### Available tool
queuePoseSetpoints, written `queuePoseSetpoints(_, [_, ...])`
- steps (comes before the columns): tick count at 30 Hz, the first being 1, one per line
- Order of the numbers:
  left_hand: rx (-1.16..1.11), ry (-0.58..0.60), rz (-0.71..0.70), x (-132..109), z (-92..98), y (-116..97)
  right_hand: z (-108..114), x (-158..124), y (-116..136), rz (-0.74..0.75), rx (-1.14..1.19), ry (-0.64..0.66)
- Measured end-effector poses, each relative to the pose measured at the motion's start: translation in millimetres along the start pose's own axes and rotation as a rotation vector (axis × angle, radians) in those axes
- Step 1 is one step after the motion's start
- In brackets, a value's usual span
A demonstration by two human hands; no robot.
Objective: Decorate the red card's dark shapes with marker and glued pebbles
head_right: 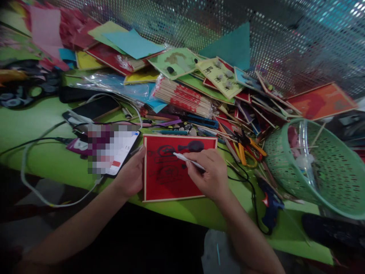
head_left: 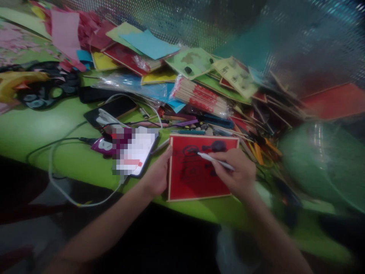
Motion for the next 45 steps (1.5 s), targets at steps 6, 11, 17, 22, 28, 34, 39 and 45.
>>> queuePoseSetpoints(6, [-0.027, 0.04, 0.019, -0.1, 3.3, 0.8, 1.3, 0.9, 0.9, -0.012, 0.01, 0.007])
queuePoseSetpoints(11, [-0.025, 0.041, 0.011, -0.7, 4.2, 0.8, 1.2, 1.3, 2.1, -0.001, 0.014, 0.009])
queuePoseSetpoints(17, [-0.024, 0.043, 0.005, -0.2, 4.9, 1.3, -0.7, 1.1, 2.3, 0.014, 0.028, 0.009])
queuePoseSetpoints(22, [-0.019, 0.04, -0.015, 0.3, 4.8, 1.2, -2.3, 0.2, 2.9, 0.021, 0.038, 0.016])
queuePoseSetpoints(28, [-0.006, -0.007, -0.005, -0.2, 1.4, 1.0, -3.8, -1.0, 2.8, 0.014, 0.031, 0.02])
queuePoseSetpoints(34, [-0.012, 0.006, 0.004, -0.2, 3.3, 1.7, -4.2, -0.1, 3.8, 0.02, 0.048, 0.012])
queuePoseSetpoints(39, [-0.009, 0.04, 0.018, 0.2, 4.3, 2.4, -4.3, -0.5, 3.7, 0.013, 0.041, 0.019])
queuePoseSetpoints(45, [0.021, 0.032, 0.005, 0.6, 2.1, 0.8, -3.1, -0.5, 2.7, 0.02, 0.026, 0.002])
Point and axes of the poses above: each hand's wrist, its own x-axis towards the middle knuckle, its own z-axis out of the back of the hand, y = z × x, the point moved 3 cm from there along x, towards the middle knuckle
